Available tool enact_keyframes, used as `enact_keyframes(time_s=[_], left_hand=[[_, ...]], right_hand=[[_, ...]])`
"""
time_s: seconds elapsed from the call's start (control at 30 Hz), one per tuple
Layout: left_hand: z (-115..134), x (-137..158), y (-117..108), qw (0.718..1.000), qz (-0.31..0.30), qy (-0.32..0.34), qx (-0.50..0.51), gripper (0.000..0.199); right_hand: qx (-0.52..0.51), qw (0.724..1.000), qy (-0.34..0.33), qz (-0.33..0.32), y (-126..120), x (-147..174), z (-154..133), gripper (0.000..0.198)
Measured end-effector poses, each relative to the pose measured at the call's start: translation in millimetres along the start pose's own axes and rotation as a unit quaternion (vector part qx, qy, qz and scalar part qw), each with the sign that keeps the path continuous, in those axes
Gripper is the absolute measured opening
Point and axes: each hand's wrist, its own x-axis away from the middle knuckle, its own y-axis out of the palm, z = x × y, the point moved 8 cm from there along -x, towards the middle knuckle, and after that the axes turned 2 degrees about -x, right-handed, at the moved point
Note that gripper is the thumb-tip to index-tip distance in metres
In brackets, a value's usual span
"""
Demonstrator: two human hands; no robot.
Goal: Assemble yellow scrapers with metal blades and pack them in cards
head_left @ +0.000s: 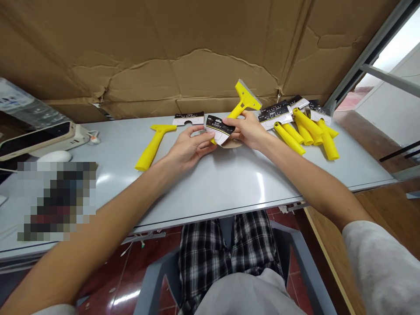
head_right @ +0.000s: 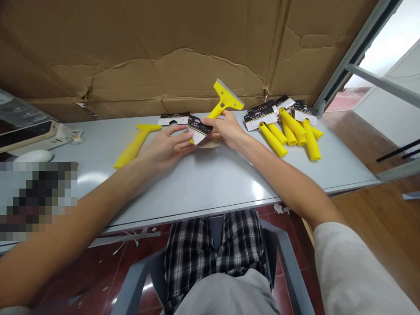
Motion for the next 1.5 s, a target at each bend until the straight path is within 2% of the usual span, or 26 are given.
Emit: enact_keyframes(time_s=[0.07, 0.13, 0.3, 0.5, 0.6, 0.73, 0.8, 0.9, 0.97, 1.13, 1.2, 1.3, 1.4, 1.5], left_hand=[[-4, 5, 3, 0.999, 0.012, -0.017, 0.028, 0.046], [-5, 10, 4, 0.999, 0.032, 0.001, 0.040, 0.046], [4, 13, 1, 0.992, 0.060, 0.114, -0.004, 0.064], [24, 16, 0, 0.964, 0.054, 0.241, -0.097, 0.081], [28, 18, 4, 0.954, 0.036, 0.273, -0.119, 0.081], [23, 15, 2, 0.960, 0.044, 0.257, -0.103, 0.080], [16, 9, 1, 0.974, 0.036, 0.204, -0.086, 0.075], [0, 1, 9, 0.995, -0.051, 0.068, -0.056, 0.064], [-3, 0, 13, 0.995, -0.095, 0.025, -0.031, 0.061], [8, -2, 15, 0.990, -0.113, 0.072, 0.037, 0.043], [7, -1, 18, 0.989, -0.120, 0.073, 0.044, 0.037], [6, 0, 17, 0.992, -0.101, 0.060, 0.035, 0.038], [6, -1, 12, 0.995, -0.077, 0.064, 0.008, 0.043], [3, -1, 11, 0.995, -0.073, 0.062, -0.011, 0.054]], right_hand=[[0.014, 1.000, -0.012, 0.013, -2, 1, -4, 0.063], [0.041, 0.998, -0.032, 0.027, -4, 1, -8, 0.061], [0.078, 0.994, -0.068, 0.045, -5, 0, -8, 0.056], [0.049, 0.997, -0.059, 0.004, 2, -2, 0, 0.056], [0.049, 0.998, -0.048, -0.002, 5, 2, 2, 0.054], [0.042, 0.998, -0.045, -0.017, 10, 5, 1, 0.062], [0.042, 0.998, -0.050, -0.022, 11, 5, -1, 0.066], [0.047, 0.998, -0.046, -0.023, 9, 5, -3, 0.070], [0.046, 0.998, -0.038, -0.037, 10, 6, -3, 0.074], [0.065, 0.995, -0.009, -0.072, 16, 12, 2, 0.094], [0.064, 0.996, -0.013, -0.063, 17, 15, 1, 0.085], [0.039, 0.997, -0.015, -0.064, 21, 17, 1, 0.059], [0.004, 0.999, -0.010, -0.053, 21, 16, 0, 0.044], [-0.034, 0.999, -0.024, -0.004, 10, 11, -6, 0.033]])
